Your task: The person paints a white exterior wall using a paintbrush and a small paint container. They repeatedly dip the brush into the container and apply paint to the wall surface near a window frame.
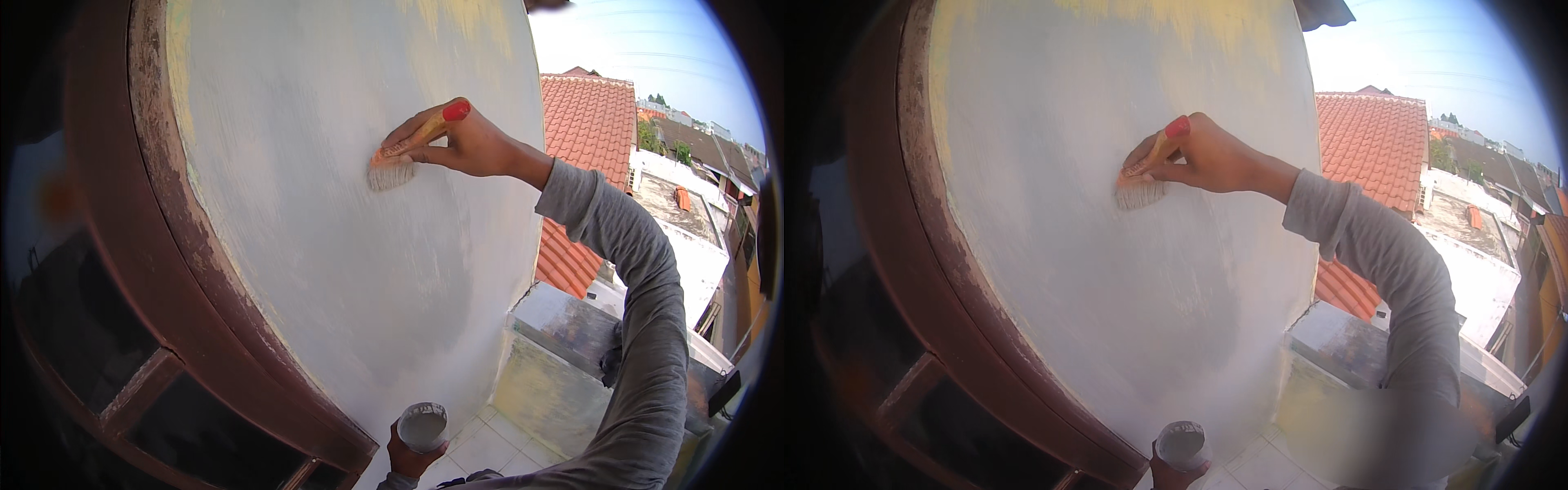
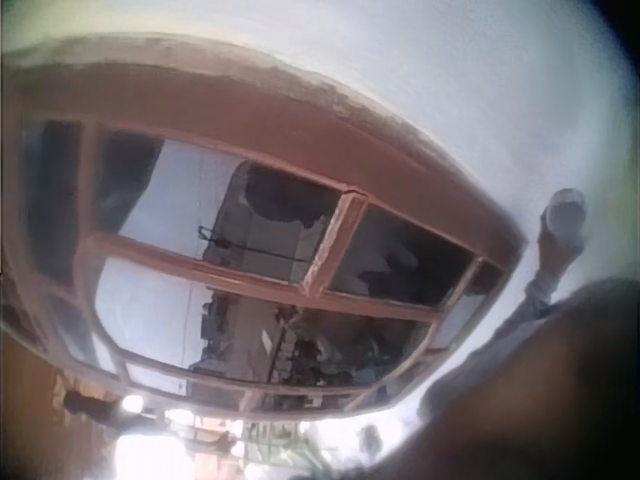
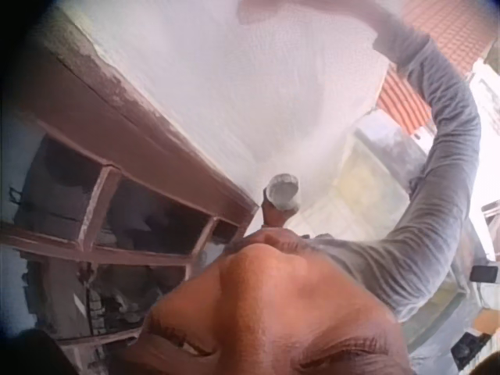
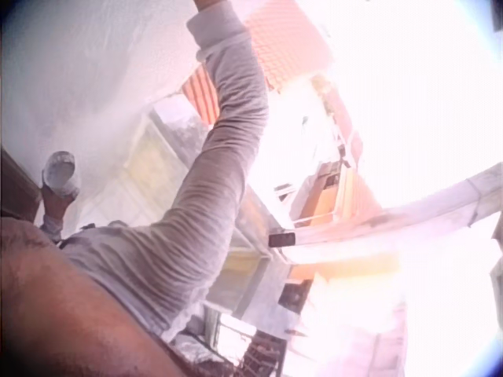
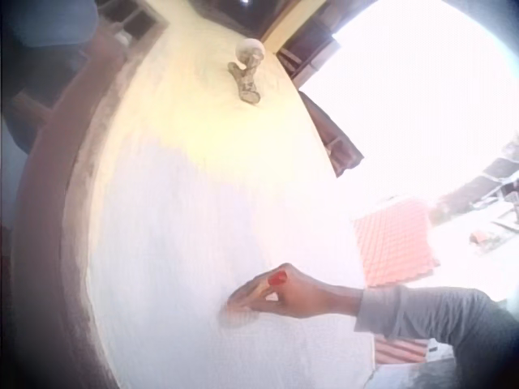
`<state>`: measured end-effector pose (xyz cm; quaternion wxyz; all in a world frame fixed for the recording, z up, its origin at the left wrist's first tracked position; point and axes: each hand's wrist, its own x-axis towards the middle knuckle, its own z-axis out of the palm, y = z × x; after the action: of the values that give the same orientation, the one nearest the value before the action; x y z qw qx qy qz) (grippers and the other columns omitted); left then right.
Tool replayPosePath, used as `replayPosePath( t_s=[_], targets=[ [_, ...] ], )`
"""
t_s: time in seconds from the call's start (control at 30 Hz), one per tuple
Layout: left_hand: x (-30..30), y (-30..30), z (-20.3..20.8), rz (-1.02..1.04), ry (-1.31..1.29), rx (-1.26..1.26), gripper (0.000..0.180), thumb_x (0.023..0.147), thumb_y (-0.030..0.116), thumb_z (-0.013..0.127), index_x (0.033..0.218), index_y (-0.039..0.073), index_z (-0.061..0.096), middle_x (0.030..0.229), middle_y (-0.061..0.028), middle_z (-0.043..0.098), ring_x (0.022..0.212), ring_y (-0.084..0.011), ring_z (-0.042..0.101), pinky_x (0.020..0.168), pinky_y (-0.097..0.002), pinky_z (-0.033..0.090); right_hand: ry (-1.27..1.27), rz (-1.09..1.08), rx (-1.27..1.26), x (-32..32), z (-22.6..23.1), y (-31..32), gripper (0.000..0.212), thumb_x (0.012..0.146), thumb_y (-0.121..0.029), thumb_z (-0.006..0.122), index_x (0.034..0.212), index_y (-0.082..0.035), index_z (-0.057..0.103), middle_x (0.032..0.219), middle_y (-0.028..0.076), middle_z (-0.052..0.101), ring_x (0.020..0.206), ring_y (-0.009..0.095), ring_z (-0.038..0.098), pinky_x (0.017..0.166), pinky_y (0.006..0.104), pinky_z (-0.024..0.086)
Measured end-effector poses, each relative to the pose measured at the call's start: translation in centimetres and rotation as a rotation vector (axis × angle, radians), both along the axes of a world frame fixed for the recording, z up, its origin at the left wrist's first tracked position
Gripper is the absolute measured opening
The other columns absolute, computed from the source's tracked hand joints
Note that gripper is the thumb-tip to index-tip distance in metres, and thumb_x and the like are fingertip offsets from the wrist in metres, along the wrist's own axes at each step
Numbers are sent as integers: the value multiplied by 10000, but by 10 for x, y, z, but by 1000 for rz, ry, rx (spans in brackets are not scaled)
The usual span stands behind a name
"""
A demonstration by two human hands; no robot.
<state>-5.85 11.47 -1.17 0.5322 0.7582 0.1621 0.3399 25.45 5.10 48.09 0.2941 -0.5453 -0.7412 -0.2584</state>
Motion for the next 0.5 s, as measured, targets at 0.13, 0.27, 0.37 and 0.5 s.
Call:
replayPosePath(
  t_s=[0.13,0.27,0.37,0.5],
  targets=[
    [8,4,-4,5,-13,7,1036,600,352,1061,1388,-2,490,1259,-176,706,1141,-297,728,1001,-429,601,-130,-148,376,9,101,19,184,991,-147,778,1119,-19,805,1109,114,799,983,255,778,951,363,636],
    [6,4,9,-2,-48,-7,1037,597,350,1062,1386,-5,489,1265,-177,703,1153,-298,721,1006,-430,596,-228,84,630,5,170,30,196,988,-94,760,1177,-70,811,1118,98,808,1016,234,773,891,360,634],
    [3,5,9,14,-42,-39,1041,597,345,1062,1388,-6,484,1263,-179,700,1149,-299,719,1000,-431,595,-445,-105,785,-18,147,25,215,979,-83,763,1189,-63,804,1162,97,799,1024,227,765,881,357,638],
    [-2,12,-10,19,-45,-26,1040,600,338,1060,1395,-1,481,1267,-183,696,1160,-301,712,1004,-435,590,-583,-249,589,-10,33,35,364,911,-92,801,1265,-171,776,1166,34,793,1014,260,776,832,340,662]
  ],
)
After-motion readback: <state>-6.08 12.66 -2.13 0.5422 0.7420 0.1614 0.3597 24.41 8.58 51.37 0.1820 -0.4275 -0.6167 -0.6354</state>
